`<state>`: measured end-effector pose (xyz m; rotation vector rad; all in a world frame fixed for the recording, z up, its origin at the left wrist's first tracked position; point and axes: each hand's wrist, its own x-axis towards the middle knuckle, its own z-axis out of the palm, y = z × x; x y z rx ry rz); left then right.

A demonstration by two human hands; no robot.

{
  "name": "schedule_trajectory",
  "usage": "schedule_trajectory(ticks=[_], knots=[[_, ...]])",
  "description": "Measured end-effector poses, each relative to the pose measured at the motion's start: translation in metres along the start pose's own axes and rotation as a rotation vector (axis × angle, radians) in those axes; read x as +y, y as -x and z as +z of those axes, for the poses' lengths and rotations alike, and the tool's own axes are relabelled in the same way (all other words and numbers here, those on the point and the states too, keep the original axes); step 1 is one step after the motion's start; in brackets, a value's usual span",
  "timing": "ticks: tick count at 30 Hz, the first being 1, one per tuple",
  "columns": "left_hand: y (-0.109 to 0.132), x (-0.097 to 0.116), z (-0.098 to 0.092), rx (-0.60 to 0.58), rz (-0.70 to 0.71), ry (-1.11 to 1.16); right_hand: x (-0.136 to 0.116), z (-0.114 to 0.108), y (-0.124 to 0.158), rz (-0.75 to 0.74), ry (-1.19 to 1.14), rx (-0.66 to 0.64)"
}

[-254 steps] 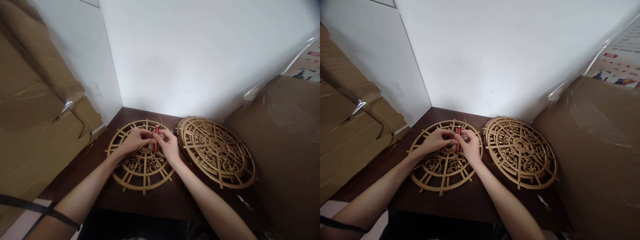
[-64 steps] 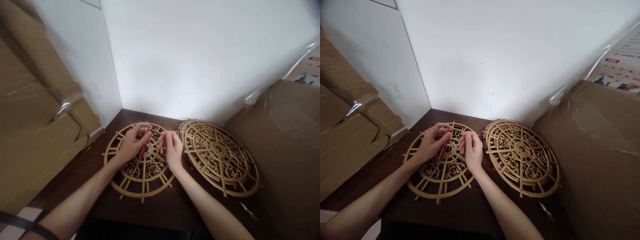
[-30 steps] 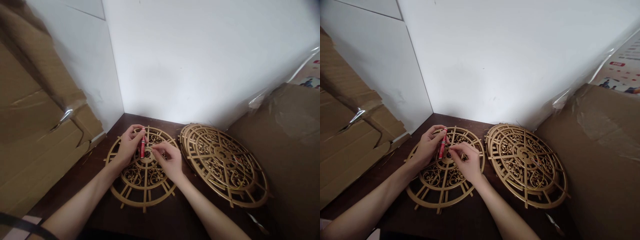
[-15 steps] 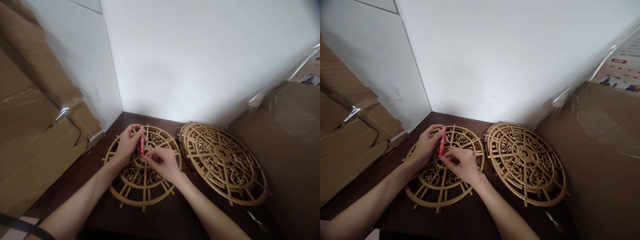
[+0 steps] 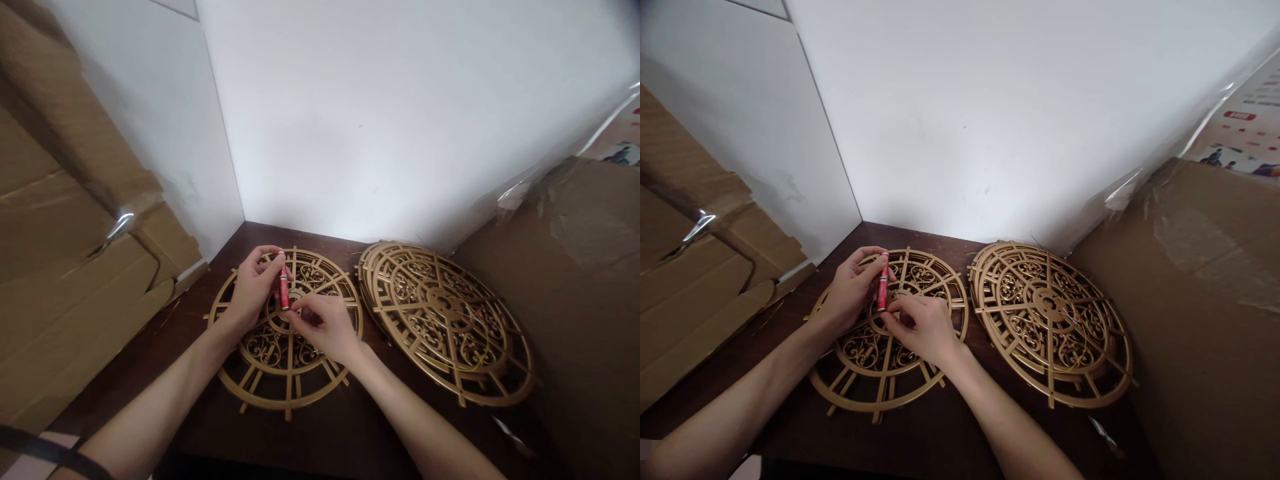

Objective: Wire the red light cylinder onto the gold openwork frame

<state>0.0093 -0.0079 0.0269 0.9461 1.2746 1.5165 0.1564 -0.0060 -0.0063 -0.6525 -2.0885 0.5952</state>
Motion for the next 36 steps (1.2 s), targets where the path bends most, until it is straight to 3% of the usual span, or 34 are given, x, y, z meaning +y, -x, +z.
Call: schedule_trajectory(ticks=[14, 36], knots=[[0.0019, -0.0052, 0.0028, -0.018, 0.016, -0.062, -0.0003, 0.0033, 0.0017, -0.044, 0.186, -0.03], [0.0011, -0.0061, 0.0023, -0.05, 0.041, -0.079, -0.0013, 0.0003, 0.0016, -0.088, 0.229, -0.063]])
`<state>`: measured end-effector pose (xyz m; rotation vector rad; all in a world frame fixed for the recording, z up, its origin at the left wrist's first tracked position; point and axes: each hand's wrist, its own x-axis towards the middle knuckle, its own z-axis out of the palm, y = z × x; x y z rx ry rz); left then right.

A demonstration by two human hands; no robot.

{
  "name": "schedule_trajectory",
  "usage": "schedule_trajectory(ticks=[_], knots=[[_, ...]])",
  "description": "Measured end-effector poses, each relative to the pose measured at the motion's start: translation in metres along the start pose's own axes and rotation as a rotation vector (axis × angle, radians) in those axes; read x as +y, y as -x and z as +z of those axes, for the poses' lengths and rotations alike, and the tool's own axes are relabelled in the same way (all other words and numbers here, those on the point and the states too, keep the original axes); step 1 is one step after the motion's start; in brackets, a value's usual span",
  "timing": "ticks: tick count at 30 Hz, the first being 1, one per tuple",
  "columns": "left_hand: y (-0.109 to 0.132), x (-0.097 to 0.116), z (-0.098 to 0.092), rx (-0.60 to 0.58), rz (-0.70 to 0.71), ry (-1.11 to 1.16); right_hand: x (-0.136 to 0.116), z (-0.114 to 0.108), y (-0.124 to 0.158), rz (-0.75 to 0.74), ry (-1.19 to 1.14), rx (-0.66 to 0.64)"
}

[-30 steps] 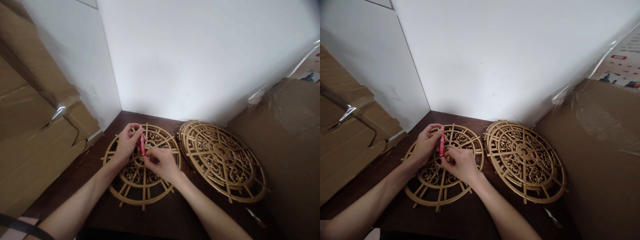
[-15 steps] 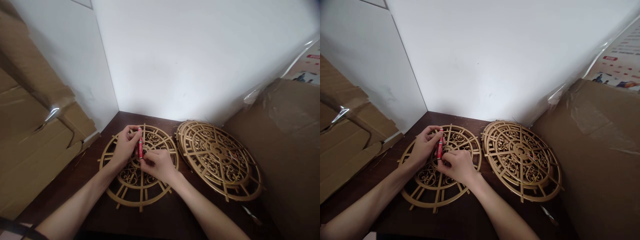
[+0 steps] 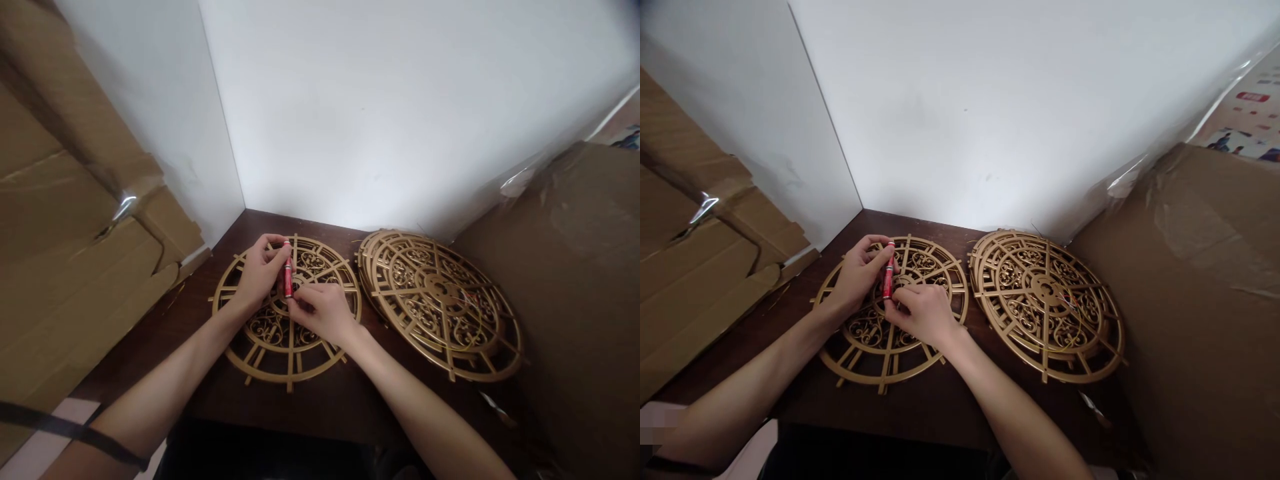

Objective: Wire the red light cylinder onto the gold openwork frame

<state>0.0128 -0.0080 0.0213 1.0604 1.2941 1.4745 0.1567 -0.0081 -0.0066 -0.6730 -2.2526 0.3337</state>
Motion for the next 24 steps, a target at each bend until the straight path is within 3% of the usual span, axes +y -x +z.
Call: schedule_trajectory(ticks=[8, 24], knots=[[-0.0018, -0.0031, 0.0004, 0.059, -0.012, 0.06, 0.0026, -0.0012, 0.0003, 0.005, -0.083, -0.013], [-0.0037, -0.0057, -0.0005, 0.051, -0.034, 0.129, 0.0017, -0.0024, 0.0001, 0.019, -0.142, 0.027]])
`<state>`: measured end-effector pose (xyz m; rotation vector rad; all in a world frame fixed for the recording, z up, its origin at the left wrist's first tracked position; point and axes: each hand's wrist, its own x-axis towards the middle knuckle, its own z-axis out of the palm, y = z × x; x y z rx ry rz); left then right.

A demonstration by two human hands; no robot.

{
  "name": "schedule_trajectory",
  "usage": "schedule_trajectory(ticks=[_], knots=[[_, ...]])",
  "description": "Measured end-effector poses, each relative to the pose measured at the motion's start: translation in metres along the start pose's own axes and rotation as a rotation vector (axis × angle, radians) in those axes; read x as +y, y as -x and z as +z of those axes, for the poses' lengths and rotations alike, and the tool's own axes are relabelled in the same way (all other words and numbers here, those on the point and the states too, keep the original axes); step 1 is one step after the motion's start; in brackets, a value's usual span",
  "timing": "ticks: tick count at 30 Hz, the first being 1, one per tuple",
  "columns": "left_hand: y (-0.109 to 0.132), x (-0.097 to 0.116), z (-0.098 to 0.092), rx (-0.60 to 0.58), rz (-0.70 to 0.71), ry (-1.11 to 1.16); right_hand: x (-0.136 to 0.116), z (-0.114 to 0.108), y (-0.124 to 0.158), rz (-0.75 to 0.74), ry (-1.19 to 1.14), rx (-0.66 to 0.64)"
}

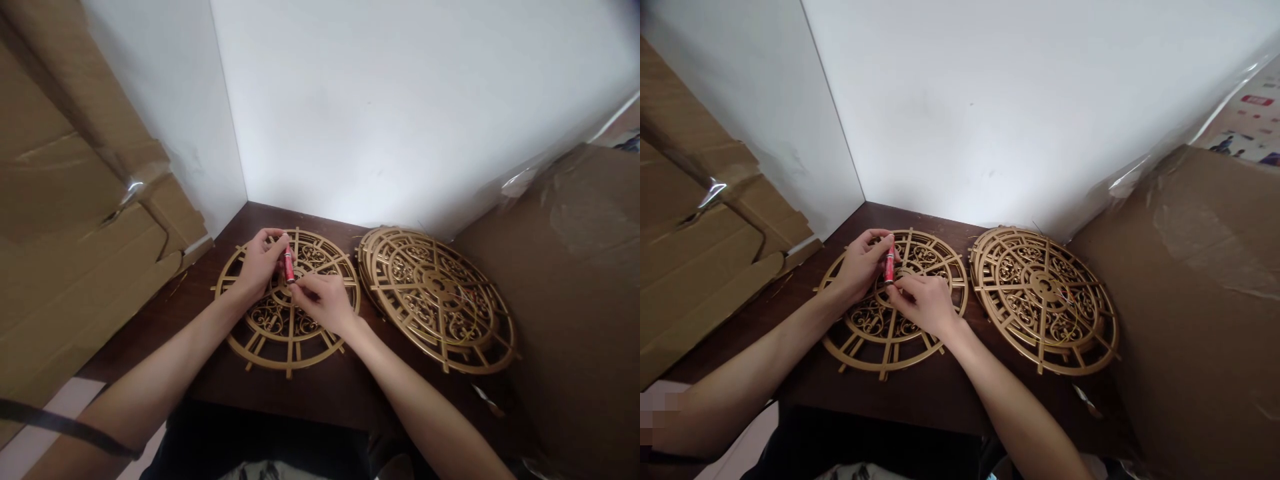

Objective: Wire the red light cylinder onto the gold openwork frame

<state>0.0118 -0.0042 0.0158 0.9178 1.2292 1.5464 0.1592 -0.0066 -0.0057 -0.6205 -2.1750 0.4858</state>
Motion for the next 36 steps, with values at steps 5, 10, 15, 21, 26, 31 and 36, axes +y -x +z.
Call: schedule_trajectory(ticks=[5, 10, 15, 21, 26, 31, 36], knots=[[0.0008, -0.0003, 0.0, -0.003, 0.025, -0.029, 0.0001, 0.0012, 0.0002, 0.007, 0.02, -0.002], [0.0002, -0.0017, -0.0001, 0.001, 0.055, -0.044, 0.0007, 0.0024, 0.0005, 0.039, 0.024, 0.009], [-0.0018, -0.0029, -0.0012, 0.001, 0.069, -0.066, 0.0015, 0.003, 0.0011, 0.067, 0.032, 0.007], [-0.0004, -0.0023, -0.0012, -0.019, 0.075, -0.069, 0.0008, 0.0026, 0.0009, 0.064, 0.003, 0.009], [0.0005, -0.0034, -0.0013, -0.029, 0.08, -0.087, 0.0001, 0.0027, 0.0011, 0.077, 0.016, 0.003], [-0.0009, -0.0053, -0.0028, -0.046, 0.084, -0.108, -0.0047, 0.0004, 0.0001, 0.172, 0.012, -0.002], [-0.0009, -0.005, -0.0038, -0.073, 0.086, -0.13, -0.0084, -0.0033, -0.0019, 0.218, -0.099, -0.003]])
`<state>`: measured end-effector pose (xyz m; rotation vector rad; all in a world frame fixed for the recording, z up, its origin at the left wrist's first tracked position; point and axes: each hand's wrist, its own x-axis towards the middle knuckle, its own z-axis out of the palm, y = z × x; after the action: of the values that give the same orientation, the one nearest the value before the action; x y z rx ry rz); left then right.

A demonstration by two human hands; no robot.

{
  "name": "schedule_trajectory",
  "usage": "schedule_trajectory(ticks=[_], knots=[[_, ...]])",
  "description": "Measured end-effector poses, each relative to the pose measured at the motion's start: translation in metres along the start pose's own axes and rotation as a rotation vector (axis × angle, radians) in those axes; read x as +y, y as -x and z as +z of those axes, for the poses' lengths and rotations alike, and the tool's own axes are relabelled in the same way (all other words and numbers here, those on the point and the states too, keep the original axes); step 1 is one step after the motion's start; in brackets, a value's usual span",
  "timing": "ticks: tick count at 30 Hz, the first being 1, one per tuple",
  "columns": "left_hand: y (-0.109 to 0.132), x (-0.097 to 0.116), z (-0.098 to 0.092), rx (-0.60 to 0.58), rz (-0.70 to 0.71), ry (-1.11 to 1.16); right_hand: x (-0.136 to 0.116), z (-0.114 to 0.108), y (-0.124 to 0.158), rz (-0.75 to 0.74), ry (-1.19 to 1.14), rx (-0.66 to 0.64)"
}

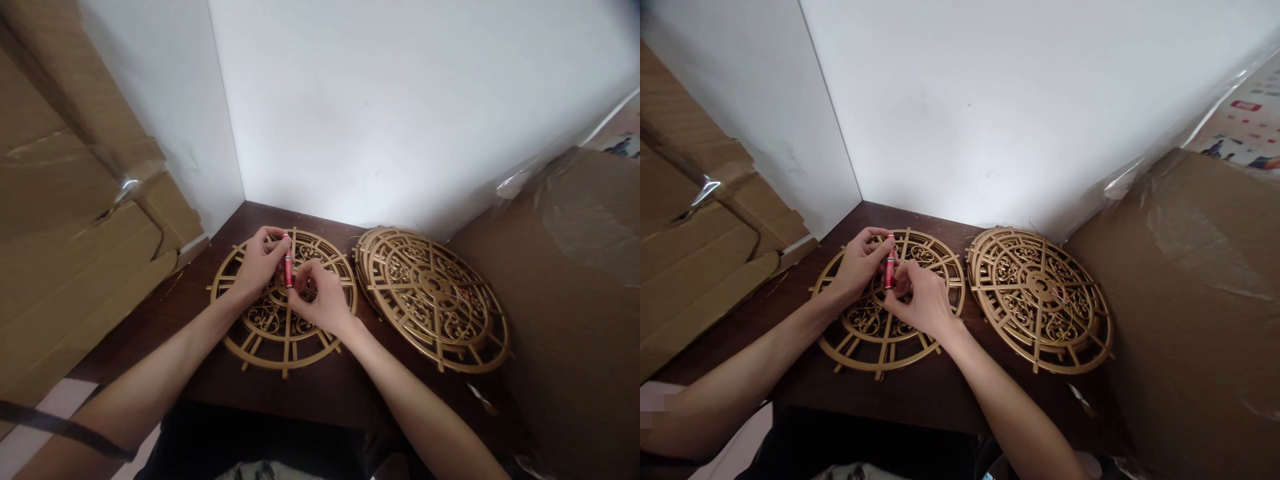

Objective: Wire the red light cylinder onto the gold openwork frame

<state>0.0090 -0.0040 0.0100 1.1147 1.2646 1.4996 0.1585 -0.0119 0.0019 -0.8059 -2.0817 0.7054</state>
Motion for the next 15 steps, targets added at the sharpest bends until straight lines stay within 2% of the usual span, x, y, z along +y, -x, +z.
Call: schedule_trajectory(ticks=[6, 15], knots=[[0.0028, 0.0041, 0.0036, 0.004, 0.003, -0.033, 0.0029, -0.0004, -0.0026, -0.263, 0.056, -0.051], [0.0037, 0.0052, 0.0054, -0.027, 0.012, -0.026, 0.0051, 0.0014, -0.0022, -0.315, 0.074, -0.008]])
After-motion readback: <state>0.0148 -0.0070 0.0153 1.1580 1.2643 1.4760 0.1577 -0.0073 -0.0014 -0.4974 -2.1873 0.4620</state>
